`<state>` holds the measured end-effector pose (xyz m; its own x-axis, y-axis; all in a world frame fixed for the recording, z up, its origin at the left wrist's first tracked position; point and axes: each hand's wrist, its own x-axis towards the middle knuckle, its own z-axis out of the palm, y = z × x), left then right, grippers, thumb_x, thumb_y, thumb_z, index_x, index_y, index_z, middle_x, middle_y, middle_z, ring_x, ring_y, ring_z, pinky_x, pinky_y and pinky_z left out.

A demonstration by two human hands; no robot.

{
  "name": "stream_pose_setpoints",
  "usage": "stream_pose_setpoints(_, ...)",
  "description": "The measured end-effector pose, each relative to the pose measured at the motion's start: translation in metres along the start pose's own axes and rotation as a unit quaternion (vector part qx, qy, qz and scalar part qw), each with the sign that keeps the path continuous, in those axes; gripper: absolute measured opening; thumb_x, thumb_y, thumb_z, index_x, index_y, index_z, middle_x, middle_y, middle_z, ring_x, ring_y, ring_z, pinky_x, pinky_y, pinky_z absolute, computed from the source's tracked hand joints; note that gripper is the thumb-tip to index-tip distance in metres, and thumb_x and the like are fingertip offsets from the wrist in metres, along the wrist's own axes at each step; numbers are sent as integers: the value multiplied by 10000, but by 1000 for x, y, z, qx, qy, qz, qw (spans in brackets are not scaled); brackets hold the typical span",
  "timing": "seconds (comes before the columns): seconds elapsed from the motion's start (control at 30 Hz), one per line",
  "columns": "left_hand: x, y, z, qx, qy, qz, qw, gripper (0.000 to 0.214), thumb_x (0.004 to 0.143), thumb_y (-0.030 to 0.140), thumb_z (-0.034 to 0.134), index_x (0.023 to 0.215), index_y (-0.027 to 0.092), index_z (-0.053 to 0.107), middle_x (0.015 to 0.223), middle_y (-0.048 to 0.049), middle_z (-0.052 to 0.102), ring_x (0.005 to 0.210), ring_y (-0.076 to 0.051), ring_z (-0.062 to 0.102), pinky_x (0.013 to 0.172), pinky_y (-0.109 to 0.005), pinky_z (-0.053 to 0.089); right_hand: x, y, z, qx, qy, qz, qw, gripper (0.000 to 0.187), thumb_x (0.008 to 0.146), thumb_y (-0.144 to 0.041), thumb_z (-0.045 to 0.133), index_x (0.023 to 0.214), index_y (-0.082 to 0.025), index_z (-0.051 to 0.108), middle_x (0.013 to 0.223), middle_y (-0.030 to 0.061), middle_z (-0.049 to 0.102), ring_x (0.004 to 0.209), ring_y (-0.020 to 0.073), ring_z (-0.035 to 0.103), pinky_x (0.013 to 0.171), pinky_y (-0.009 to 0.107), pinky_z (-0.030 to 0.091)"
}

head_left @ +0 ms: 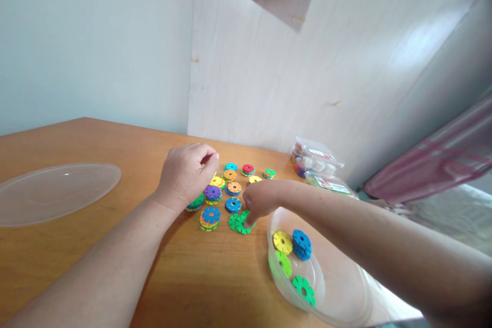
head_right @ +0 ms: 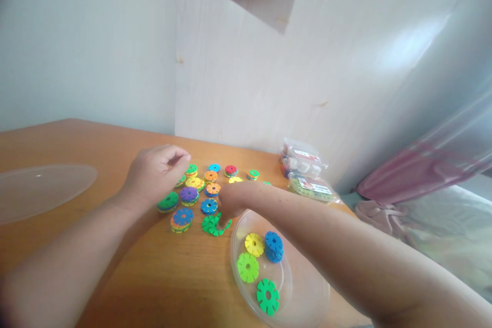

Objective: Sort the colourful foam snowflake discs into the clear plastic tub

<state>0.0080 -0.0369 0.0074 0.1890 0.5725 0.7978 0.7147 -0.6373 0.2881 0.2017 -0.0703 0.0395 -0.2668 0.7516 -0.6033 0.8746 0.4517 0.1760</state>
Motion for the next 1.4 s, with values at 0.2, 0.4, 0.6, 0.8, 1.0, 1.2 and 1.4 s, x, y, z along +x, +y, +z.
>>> stream_pose_setpoints(0.2, 0, 1, 0, -1, 1, -8, 1000, 221, 886, 330, 509, 770, 220, 661, 765, -35, 712, 734, -194, 641, 667, -317, 430, 2, 2, 0, 47, 14, -9, 999, 501, 660, -570, 738, 948, -165, 670, 917, 72, 693, 817, 221, 631, 567, 267, 411)
stream_pose_setpoints(0.4, 0, 3, -1, 4, -18, -33, 999, 235, 873, 358, 509, 780, 221, 676, 769, -33, 714, 744, -198, 641, 676, -312, 430, -26, 23, -1, 227, 53, -52, 971, 161, 779, -330, 655, 803, -191, 578, 755, -8, 613, 678, 123, 577, 564, 221, 410)
stream_pose_setpoints(0.6, 1, 7, -5, 28, -70, -89, 993, 278, 867, 414, 495, 855, 228, 701, 843, -22, 724, 788, -198, 636, 702, -291, 428, -97, 58, -4, 355, 115, -121, 920, 153, 846, -320, 614, 809, -191, 542, 705, -34, 545, 670, 106, 540, 608, 222, 438)
stream_pose_setpoints(0.8, 3, 9, -8, 68, -88, -85, 990, 304, 892, 429, 480, 865, 211, 690, 835, -21, 706, 794, -183, 624, 675, -272, 398, -129, 52, 25, 280, 5, -135, 950, 88, 831, -267, 595, 827, -183, 619, 719, -28, 591, 652, 105, 536, 583, 222, 399)
stream_pose_setpoints(1.0, 3, 2, -3, 86, -72, -87, 990, 293, 879, 444, 496, 864, 225, 689, 807, -6, 701, 755, -175, 618, 643, -264, 392, -114, 31, 59, 133, -5, -96, 986, 145, 800, -303, 578, 808, -196, 675, 698, -17, 620, 580, 109, 494, 520, 252, 311)
stream_pose_setpoints(1.2, 3, -2, -2, 101, -75, -77, 989, 305, 877, 435, 489, 857, 212, 696, 808, -19, 704, 765, -187, 625, 632, -269, 386, -114, 25, 61, 98, -33, -77, 992, 178, 808, -281, 535, 740, -175, 662, 638, -6, 596, 536, 113, 470, 498, 261, 297)
stream_pose_setpoints(1.4, 4, 0, -2, 89, -81, -83, 989, 305, 879, 447, 491, 859, 221, 694, 819, -15, 706, 774, -188, 627, 648, -273, 394, -127, 39, 30, 172, 83, -96, 977, 130, 817, -267, 565, 804, -179, 659, 748, -11, 641, 640, 104, 521, 556, 239, 344)
